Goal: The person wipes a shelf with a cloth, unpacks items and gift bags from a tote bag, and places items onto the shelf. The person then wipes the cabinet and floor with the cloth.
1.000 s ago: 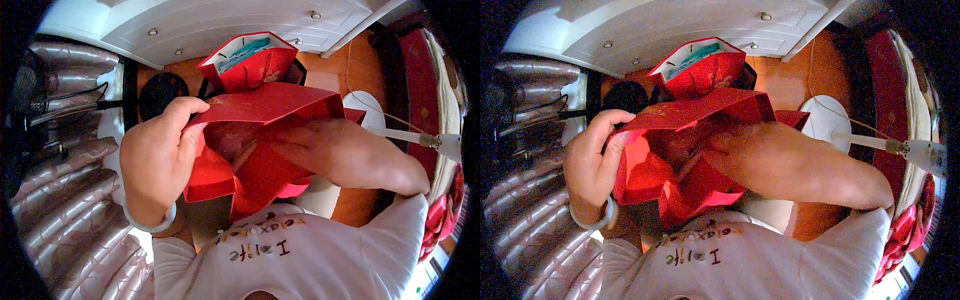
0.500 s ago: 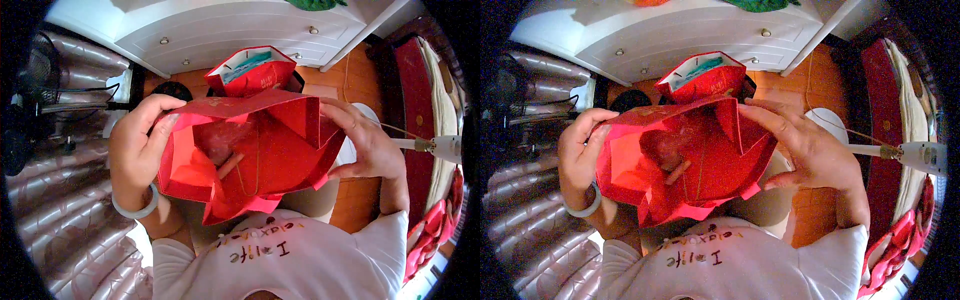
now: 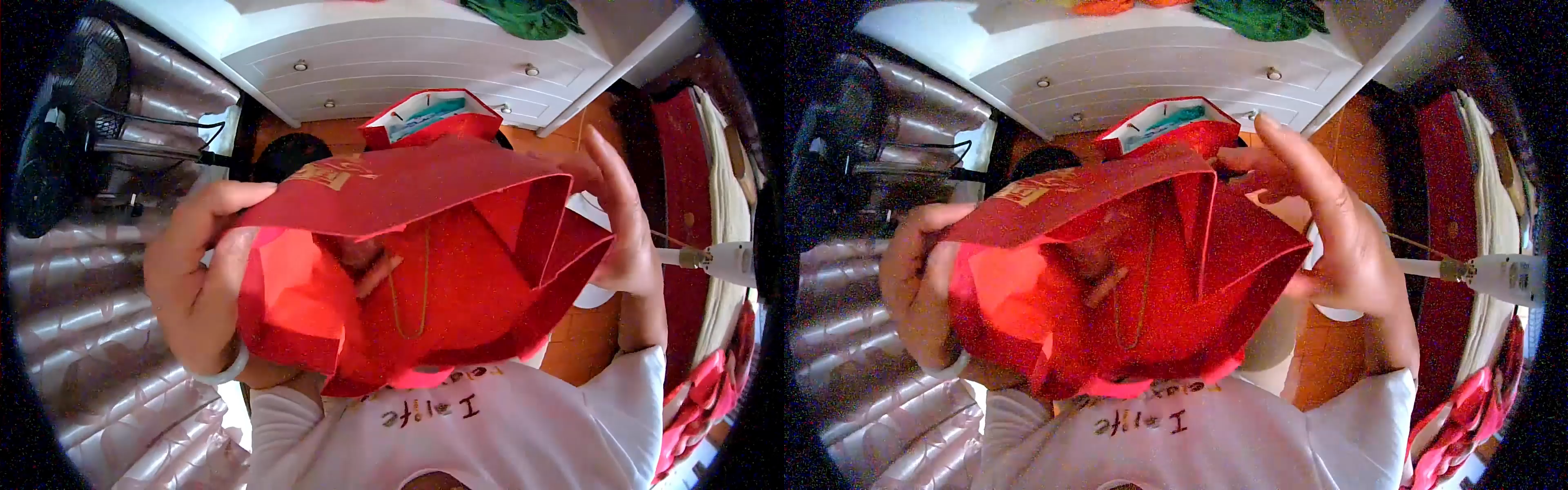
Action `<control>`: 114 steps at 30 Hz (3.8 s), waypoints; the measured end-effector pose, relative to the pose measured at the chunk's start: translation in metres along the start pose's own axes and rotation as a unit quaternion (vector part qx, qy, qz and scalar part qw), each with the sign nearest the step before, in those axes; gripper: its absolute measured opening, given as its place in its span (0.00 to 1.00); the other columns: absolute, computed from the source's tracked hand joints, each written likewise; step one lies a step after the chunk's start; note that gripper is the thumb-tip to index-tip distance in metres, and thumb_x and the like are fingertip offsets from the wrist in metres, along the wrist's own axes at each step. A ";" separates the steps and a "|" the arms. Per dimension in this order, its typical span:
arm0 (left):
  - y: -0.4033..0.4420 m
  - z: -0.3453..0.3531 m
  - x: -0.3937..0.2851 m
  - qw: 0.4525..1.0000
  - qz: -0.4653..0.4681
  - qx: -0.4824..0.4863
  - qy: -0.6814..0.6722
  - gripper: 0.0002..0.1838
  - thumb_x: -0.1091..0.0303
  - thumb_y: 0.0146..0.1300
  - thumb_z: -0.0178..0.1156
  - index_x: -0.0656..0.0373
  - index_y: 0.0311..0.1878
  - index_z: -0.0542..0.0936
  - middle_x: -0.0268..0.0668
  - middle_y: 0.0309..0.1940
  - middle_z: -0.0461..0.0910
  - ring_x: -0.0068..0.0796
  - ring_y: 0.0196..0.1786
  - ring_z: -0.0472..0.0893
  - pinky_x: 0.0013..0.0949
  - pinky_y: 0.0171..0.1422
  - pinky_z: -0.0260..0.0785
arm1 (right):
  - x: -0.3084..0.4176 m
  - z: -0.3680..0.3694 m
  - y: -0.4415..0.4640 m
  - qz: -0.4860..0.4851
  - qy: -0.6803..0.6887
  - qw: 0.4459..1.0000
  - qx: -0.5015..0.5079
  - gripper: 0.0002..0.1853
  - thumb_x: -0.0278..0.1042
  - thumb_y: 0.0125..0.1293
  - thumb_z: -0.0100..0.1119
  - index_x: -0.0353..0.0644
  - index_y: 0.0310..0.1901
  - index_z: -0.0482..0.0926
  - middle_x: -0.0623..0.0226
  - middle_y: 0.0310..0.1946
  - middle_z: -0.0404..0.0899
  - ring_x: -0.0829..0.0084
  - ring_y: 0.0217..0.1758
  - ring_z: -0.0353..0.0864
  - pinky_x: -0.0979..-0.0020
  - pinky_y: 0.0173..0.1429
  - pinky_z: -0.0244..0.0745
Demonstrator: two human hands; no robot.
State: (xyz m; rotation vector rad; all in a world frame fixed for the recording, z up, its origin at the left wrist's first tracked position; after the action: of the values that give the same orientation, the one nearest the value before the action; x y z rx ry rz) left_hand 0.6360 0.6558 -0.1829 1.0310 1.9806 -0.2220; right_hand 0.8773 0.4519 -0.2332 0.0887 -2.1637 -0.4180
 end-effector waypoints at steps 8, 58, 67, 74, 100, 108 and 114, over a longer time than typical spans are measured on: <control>-0.041 -0.110 0.027 0.981 -0.023 -0.179 0.077 0.15 0.73 0.64 0.49 0.68 0.52 0.76 0.39 0.48 0.78 0.29 0.51 0.75 0.29 0.59 0.63 | -0.011 0.005 0.042 -0.062 -0.048 0.996 -0.049 0.48 0.37 0.54 0.71 0.39 0.72 0.52 0.52 0.60 0.72 0.63 0.59 0.75 0.65 0.58 0.70; -0.168 -0.115 0.257 0.775 -0.377 -0.043 0.506 0.22 0.57 0.67 0.53 0.57 0.59 0.75 0.50 0.52 0.78 0.51 0.54 0.78 0.45 0.55 0.70 | -0.163 0.178 0.043 -0.046 -0.405 0.801 0.438 0.19 0.34 0.57 0.59 0.49 0.52 0.77 0.64 0.48 0.79 0.60 0.53 0.77 0.53 0.58 0.69; -0.057 -0.024 0.160 0.906 -0.167 -0.087 0.380 0.16 0.62 0.62 0.61 0.53 0.53 0.79 0.42 0.42 0.82 0.42 0.44 0.81 0.37 0.48 0.72 | -0.180 0.315 0.039 -0.104 -0.375 0.810 0.439 0.49 0.35 0.46 0.69 0.43 0.71 0.53 0.40 0.66 0.59 0.48 0.70 0.60 0.55 0.67 0.63; 0.009 0.034 0.154 0.991 -0.086 -0.021 0.099 0.14 0.66 0.62 0.62 0.57 0.50 0.80 0.39 0.38 0.82 0.30 0.39 0.81 0.30 0.43 0.72 | -0.228 0.304 0.075 0.236 0.154 0.859 0.427 0.50 0.54 0.46 0.70 0.42 0.69 0.58 0.52 0.62 0.68 0.55 0.63 0.69 0.56 0.65 0.66; 0.013 0.082 0.229 0.955 -0.228 0.012 -0.189 0.34 0.63 0.49 0.72 0.67 0.57 0.70 0.43 0.47 0.79 0.29 0.48 0.79 0.30 0.54 0.70 | -0.240 0.310 0.052 0.178 0.002 0.886 0.428 0.27 0.47 0.71 0.43 0.44 0.67 0.63 0.54 0.64 0.68 0.55 0.65 0.68 0.57 0.69 0.63; 0.010 0.076 0.232 0.953 -0.219 -0.021 -0.209 0.33 0.64 0.51 0.71 0.68 0.58 0.69 0.43 0.47 0.79 0.29 0.48 0.79 0.30 0.54 0.70 | -0.238 0.338 -0.001 -0.006 -0.291 0.811 0.508 0.25 0.31 0.63 0.46 0.39 0.62 0.68 0.49 0.63 0.64 0.50 0.62 0.69 0.55 0.64 0.68; 0.012 0.070 0.233 0.960 -0.206 -0.039 -0.187 0.33 0.65 0.51 0.71 0.68 0.57 0.69 0.43 0.48 0.78 0.30 0.48 0.79 0.30 0.54 0.70 | -0.242 0.332 0.001 0.005 -0.306 0.848 0.432 0.21 0.32 0.61 0.47 0.40 0.57 0.70 0.51 0.56 0.68 0.52 0.58 0.72 0.53 0.52 0.75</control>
State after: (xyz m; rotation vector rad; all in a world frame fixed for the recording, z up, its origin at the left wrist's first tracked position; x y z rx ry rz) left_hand 0.6228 0.7638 -0.4006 0.4710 1.8156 -0.5217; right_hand 0.7535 0.5924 -0.5988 0.5011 -2.8201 0.6671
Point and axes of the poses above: each hand's wrist, its own y-axis towards the middle knuckle, its own z-axis out of the palm, x = y × z, the point moved 5 cm from there along y, towards the middle knuckle
